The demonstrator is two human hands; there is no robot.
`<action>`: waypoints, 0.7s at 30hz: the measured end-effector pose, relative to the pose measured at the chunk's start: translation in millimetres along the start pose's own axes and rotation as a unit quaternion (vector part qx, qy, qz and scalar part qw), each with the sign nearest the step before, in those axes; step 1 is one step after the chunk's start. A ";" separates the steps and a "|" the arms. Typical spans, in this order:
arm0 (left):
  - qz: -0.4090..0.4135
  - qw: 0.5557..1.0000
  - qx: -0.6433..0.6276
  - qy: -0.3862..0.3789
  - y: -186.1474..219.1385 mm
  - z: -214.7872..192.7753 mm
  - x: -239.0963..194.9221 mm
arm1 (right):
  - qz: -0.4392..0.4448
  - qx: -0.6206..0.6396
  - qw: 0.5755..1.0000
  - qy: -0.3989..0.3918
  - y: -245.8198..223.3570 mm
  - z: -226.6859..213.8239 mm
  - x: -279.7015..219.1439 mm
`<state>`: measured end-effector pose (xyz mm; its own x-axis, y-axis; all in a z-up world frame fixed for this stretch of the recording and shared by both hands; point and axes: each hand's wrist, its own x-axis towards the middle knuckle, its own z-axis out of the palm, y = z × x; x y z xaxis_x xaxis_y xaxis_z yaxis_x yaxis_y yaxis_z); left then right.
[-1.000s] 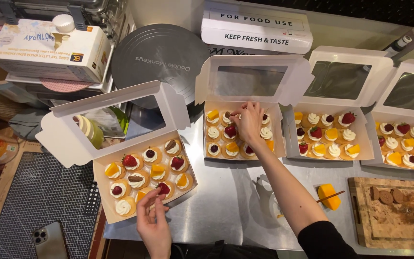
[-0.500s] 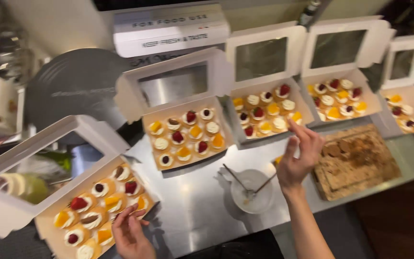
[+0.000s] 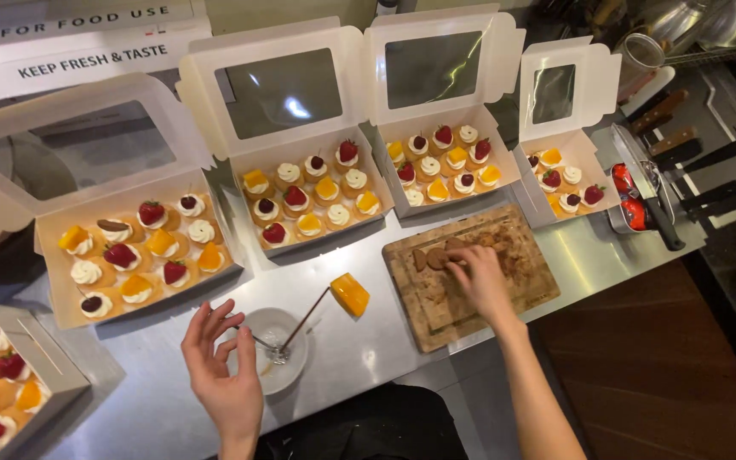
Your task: Decorating pastries with fruit and chocolate pieces, then cleaning the workspace and tools.
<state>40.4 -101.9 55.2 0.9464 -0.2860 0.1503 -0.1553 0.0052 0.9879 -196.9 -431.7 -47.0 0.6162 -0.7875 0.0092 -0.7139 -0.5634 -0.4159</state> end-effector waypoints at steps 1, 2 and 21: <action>-0.013 1.000 -0.017 0.008 -1.0 16.8 -10.4 | -0.048 -0.011 0.998 -0.049 -1.5 8.3 13.0; -0.015 1.000 -0.013 0.018 2.8 31.4 -22.4 | -0.056 -0.009 0.997 -0.056 -3.6 9.9 23.2; 0.021 0.982 0.036 0.182 26.2 -32.1 16.8 | -0.041 0.221 0.953 -0.202 -158.1 -80.1 70.6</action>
<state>61.4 -75.9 84.9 0.9751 0.0752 0.2085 -0.2042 -0.0618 0.9770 -67.3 -418.3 92.3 0.8050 -0.5349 -0.2566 -0.5039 -0.3883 -0.7715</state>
